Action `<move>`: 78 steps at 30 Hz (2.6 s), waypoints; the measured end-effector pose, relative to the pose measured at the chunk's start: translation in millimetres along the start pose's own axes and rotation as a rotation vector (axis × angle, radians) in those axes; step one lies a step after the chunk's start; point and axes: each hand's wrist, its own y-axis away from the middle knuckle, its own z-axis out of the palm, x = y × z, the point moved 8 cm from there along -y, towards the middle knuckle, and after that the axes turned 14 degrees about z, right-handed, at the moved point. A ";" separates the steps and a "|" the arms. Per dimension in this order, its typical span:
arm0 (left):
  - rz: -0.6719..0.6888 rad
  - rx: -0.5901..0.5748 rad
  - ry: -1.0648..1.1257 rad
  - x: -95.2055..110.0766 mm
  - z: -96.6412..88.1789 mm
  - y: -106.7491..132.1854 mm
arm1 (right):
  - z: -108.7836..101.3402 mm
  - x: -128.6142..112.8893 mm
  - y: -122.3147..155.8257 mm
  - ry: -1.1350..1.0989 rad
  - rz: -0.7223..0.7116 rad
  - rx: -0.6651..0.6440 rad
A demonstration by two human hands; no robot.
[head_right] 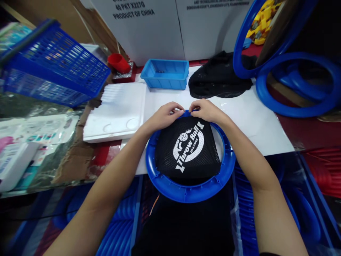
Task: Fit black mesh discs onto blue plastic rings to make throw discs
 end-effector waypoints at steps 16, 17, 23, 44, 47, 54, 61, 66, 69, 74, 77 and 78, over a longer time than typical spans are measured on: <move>-0.230 -0.276 -0.533 13.1 -47.8 42.9 | -63.0 29.0 61.0 0.355 0.140 -0.122; -0.203 -0.277 -0.523 16.2 -46.9 42.7 | -60.4 30.1 59.4 0.359 0.134 -0.118; 0.241 -0.110 -0.421 47.5 -12.7 14.9 | -27.9 11.4 49.7 0.345 -0.060 -0.134; 0.001 -0.072 0.092 1.1 -29.0 25.1 | -37.3 9.3 45.5 0.166 0.005 -0.091; -0.011 -0.095 0.122 -0.8 -31.9 27.0 | -44.2 8.7 46.6 0.061 0.031 -0.077; -0.066 -0.034 0.031 -0.9 -42.4 28.2 | -47.0 11.8 43.6 0.050 0.041 -0.044; -0.121 0.009 0.116 -5.9 -47.0 30.8 | -47.5 20.1 38.9 0.080 0.034 -0.021; -0.169 -0.002 0.119 -14.8 -48.3 32.9 | -46.1 22.6 36.0 0.125 0.021 -0.019; -0.170 -0.026 0.093 -16.1 -47.7 32.8 | -46.6 22.7 35.9 0.129 0.020 -0.037; -0.196 -0.064 -0.001 -16.1 -46.0 32.9 | -43.1 22.7 34.6 0.133 0.022 -0.070; -0.185 -0.099 -0.073 -14.5 -44.6 32.6 | -42.4 19.4 34.7 0.178 0.000 -0.004; -0.178 -0.108 -0.072 -13.9 -44.0 32.5 | -42.4 18.2 35.3 0.193 -0.006 0.013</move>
